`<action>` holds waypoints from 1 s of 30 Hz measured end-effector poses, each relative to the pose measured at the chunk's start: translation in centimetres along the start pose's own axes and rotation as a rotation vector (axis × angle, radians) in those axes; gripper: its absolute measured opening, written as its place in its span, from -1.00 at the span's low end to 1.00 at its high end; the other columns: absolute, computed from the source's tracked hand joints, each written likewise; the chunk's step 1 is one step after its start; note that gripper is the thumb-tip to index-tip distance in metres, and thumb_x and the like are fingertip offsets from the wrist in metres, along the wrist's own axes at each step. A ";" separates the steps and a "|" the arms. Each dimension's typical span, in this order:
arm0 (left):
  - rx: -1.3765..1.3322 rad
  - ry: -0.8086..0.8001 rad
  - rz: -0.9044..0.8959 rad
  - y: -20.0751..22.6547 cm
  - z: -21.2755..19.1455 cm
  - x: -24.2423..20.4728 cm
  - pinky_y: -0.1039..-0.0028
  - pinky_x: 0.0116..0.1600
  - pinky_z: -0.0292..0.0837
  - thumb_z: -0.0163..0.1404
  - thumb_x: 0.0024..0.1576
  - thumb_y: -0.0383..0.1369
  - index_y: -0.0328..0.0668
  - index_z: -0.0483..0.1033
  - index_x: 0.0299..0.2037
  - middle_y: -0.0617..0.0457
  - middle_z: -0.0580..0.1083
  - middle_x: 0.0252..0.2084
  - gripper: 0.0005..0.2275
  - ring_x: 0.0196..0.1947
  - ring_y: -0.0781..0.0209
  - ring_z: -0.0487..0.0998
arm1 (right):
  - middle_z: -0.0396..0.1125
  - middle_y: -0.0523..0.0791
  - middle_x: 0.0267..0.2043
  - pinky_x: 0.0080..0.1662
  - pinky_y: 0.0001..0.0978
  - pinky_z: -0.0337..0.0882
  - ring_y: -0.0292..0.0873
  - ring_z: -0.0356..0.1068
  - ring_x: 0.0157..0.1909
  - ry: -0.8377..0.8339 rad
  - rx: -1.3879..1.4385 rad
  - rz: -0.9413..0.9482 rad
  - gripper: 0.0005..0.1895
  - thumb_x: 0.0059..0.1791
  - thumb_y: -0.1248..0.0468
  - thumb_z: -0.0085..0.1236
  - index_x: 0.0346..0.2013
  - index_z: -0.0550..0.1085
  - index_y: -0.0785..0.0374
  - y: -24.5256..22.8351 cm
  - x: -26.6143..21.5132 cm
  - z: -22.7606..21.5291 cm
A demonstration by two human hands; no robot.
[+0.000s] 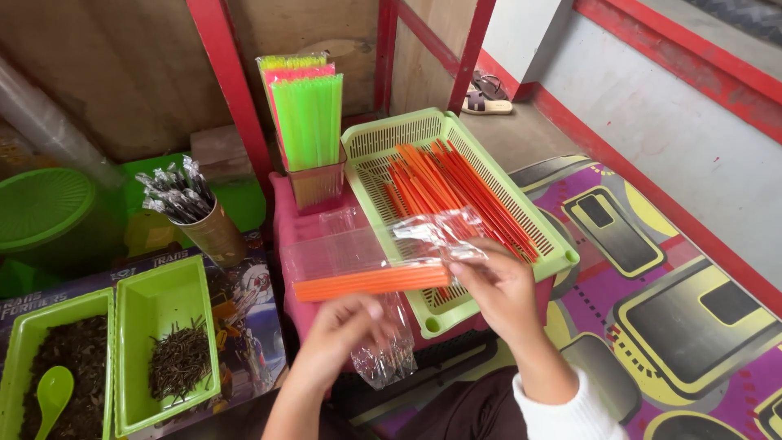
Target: The person sorts red straws from a basket and puts them into a plastic bag by hand.
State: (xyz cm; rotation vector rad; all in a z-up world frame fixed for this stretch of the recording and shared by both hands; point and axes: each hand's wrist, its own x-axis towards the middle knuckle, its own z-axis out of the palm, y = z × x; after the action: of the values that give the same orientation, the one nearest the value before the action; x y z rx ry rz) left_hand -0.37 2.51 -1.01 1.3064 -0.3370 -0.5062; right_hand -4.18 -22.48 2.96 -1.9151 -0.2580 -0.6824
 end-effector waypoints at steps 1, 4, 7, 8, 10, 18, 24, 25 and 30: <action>0.001 -0.001 -0.004 1.6 0.0 0.7 0.45 -0.40 0.55 0.07 0.17 -0.30 -0.20 0.60 -0.38 -0.09 0.68 -0.39 -0.83 -0.55 0.21 0.63 | 0.52 -0.06 -0.12 -0.13 -0.53 0.63 -0.19 0.55 -0.12 0.002 0.000 0.004 -0.82 -0.04 0.44 0.22 -0.15 0.59 0.30 -0.9 1.0 0.1; 0.479 0.247 0.745 6.8 0.9 2.3 0.36 -0.24 0.60 0.19 0.11 -0.32 -0.14 0.64 -0.14 -0.06 0.56 -0.24 -0.83 -0.27 -0.01 0.62 | 0.53 0.04 -0.23 -0.13 -0.23 0.55 0.00 0.57 -0.16 -0.078 0.003 -0.154 -0.90 -0.11 0.49 0.29 -0.31 0.66 0.36 -4.2 4.1 0.2; 0.921 0.151 1.024 12.2 2.7 2.7 0.03 0.29 0.28 0.09 0.18 -0.25 0.06 0.53 0.15 -0.11 0.36 0.27 -0.68 0.23 -0.23 0.36 | 0.51 0.09 -0.24 -0.12 -0.18 0.57 0.06 0.56 -0.17 -0.208 -0.026 -0.214 -0.86 -0.10 0.52 0.23 -0.27 0.64 0.39 -8.0 6.1 0.1; 1.096 0.066 1.094 13.5 3.0 3.1 0.00 0.29 0.29 0.04 0.20 -0.32 0.09 0.42 0.25 -0.14 0.27 0.38 -0.62 0.33 -0.27 0.32 | 0.50 0.00 -0.19 -0.08 -0.27 0.55 -0.05 0.53 -0.13 -0.258 -0.086 -0.196 -0.86 -0.06 0.50 0.17 -0.23 0.61 0.36 -8.7 6.3 0.1; 1.267 -0.023 1.161 15.6 3.5 3.7 -0.03 0.29 0.29 -0.02 0.23 -0.38 0.12 0.31 0.35 -0.17 0.18 0.48 -0.56 0.42 -0.30 0.28 | 0.48 -0.09 -0.15 -0.05 -0.37 0.53 -0.16 0.50 -0.08 -0.309 -0.149 -0.178 -0.85 -0.01 0.49 0.10 -0.19 0.58 0.33 -9.9 6.8 0.1; 1.354 -0.117 1.088 19.8 3.2 4.6 0.13 -0.20 0.41 -0.05 0.08 -0.48 -0.19 0.50 -0.21 -0.06 0.41 -0.10 -0.88 -0.25 -0.10 0.42 | 0.38 -0.09 0.16 -0.03 -0.57 0.55 -0.27 0.40 0.20 -0.316 0.036 0.181 -0.62 -0.03 0.36 0.20 0.09 0.52 0.34 -9.9 8.0 -0.7; 1.401 0.064 1.062 20.2 2.9 4.5 0.16 -0.51 0.36 -0.04 0.08 -0.48 -0.22 0.49 -0.34 -0.02 0.45 -0.13 -0.95 -0.36 -0.07 0.42 | 0.18 -0.12 0.30 0.22 -0.43 0.47 -0.28 0.44 0.07 -0.321 0.181 0.243 -0.41 -0.01 0.36 0.14 0.33 0.31 0.32 -9.1 7.3 -0.3; 1.401 0.063 1.063 20.0 3.0 4.5 0.16 -0.51 0.36 -0.04 0.08 -0.48 -0.22 0.49 -0.34 -0.02 0.45 -0.13 -0.95 -0.36 -0.07 0.42 | 0.18 -0.12 0.30 0.22 -0.43 0.47 -0.28 0.44 0.07 -0.320 0.181 0.243 -0.41 -0.01 0.36 0.14 0.33 0.31 0.32 -9.1 6.9 -0.3; 1.389 0.136 0.967 17.3 3.3 5.3 0.12 -0.63 0.33 0.05 0.27 -0.28 -0.26 0.44 -0.57 0.04 0.39 -0.51 -0.65 -0.69 -0.07 0.42 | 0.16 -0.10 0.37 0.38 -0.26 0.37 -0.15 0.22 0.45 -0.438 0.227 0.297 -0.44 -0.01 0.39 0.11 0.31 0.33 0.28 -8.0 4.9 -0.5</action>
State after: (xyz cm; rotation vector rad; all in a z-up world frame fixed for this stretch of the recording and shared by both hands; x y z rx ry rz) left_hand 5.26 0.07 16.32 2.2051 -1.2462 0.8184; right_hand -4.14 -20.09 11.98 -1.8148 -0.3015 -0.0289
